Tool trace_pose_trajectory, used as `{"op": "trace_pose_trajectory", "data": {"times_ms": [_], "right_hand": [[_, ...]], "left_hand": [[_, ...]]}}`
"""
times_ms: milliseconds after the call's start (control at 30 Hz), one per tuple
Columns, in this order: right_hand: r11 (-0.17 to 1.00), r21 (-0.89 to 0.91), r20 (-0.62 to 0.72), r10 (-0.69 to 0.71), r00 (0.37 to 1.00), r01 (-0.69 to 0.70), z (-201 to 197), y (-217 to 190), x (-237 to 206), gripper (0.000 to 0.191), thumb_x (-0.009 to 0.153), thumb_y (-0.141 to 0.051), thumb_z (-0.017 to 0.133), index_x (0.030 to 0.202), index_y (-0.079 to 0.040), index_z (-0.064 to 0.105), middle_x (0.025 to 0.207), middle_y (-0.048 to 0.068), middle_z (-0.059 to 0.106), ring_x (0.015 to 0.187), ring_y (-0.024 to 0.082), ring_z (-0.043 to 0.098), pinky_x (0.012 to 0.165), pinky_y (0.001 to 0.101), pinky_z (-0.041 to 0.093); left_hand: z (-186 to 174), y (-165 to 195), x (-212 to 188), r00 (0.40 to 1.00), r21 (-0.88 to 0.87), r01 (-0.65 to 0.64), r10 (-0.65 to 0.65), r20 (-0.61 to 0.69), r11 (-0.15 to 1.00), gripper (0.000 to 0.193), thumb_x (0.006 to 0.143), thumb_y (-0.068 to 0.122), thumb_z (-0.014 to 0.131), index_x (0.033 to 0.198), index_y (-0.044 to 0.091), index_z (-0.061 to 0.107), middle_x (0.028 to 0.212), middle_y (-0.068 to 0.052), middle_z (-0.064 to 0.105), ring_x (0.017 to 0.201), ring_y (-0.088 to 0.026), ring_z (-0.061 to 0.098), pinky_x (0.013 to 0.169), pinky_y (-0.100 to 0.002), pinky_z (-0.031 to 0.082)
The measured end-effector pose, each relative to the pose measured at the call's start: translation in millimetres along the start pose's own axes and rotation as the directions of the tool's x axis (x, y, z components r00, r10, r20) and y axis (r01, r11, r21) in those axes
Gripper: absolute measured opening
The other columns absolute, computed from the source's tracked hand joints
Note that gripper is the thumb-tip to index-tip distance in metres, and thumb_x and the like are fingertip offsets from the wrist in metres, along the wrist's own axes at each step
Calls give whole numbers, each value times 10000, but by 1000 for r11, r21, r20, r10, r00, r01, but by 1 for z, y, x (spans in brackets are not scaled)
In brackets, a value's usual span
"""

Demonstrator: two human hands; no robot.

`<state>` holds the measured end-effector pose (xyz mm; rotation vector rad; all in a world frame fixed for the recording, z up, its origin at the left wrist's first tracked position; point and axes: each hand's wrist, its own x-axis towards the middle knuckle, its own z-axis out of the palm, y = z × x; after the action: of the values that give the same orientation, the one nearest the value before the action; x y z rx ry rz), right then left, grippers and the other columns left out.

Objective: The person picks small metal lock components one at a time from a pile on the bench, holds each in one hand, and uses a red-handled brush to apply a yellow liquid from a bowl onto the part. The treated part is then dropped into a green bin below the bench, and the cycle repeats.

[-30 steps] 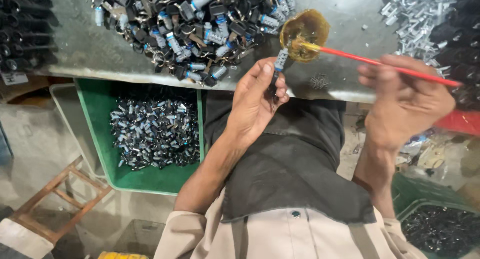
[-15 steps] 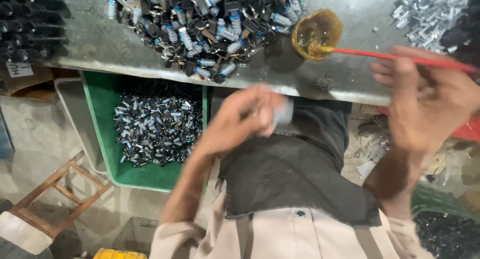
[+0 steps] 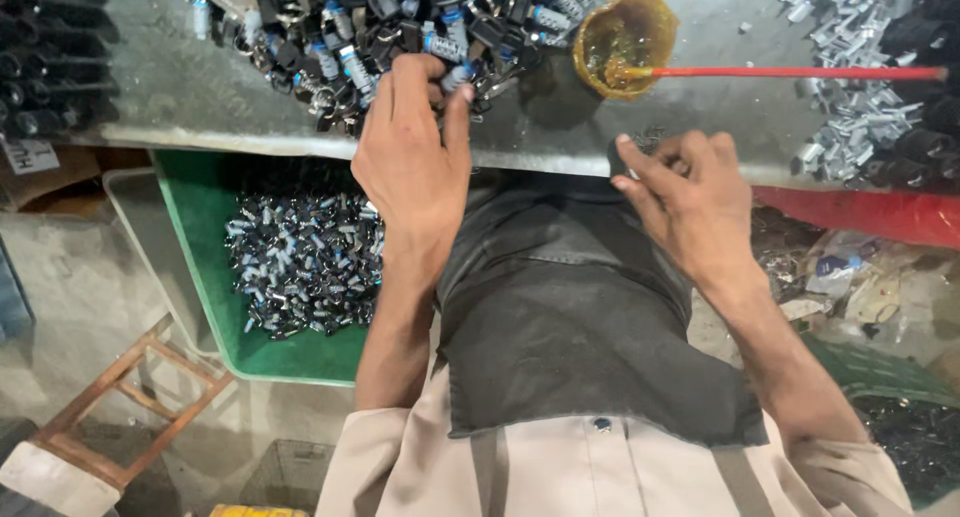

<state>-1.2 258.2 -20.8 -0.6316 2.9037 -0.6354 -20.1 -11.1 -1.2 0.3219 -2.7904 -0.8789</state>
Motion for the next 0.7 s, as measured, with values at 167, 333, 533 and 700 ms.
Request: {"op": "trace_pose_trajectory", "data": {"times_ms": [167,333,533,700], "right_hand": [[993,-41,-25,-114,993,113,14,10,-4,377,915,-158,843,1280,-228,785,1021,31,602,912,253,515,702,367,482],[970,117,-160,-195,968,215,15,20,-5,306,873,-50,865,1135,-189,788,1055,-6,664,989,247,574,831,388,507],[935,355,-128,46,991,3,13,7,4,219,945,-31,854,1116,-149,782,1078,-18,719,1003,202,628,863,332,497],[973,229,-180,69,981,-26,22,-6,16,178,906,-72,882,1049,-137,801,991,33,633,1023,248,557,878,382,477]], "left_hand": [[2,-12,-4,992,-119,-111,103,-69,987,186,1053,141,725,1208,111,625,1066,-84,679,841,-220,641,753,-358,521],[-15,-14,9,977,-780,-200,65,-201,593,149,1181,227,577,1189,78,570,1142,-109,658,975,-202,629,896,-329,525],[-30,21,12,966,-963,241,71,250,118,160,1151,212,490,1141,74,571,838,25,561,736,-78,520,785,-287,503],[-6,25,-28,859,-760,473,-40,511,447,198,1044,214,456,1000,86,602,894,27,576,681,-35,455,636,-218,412]]}}
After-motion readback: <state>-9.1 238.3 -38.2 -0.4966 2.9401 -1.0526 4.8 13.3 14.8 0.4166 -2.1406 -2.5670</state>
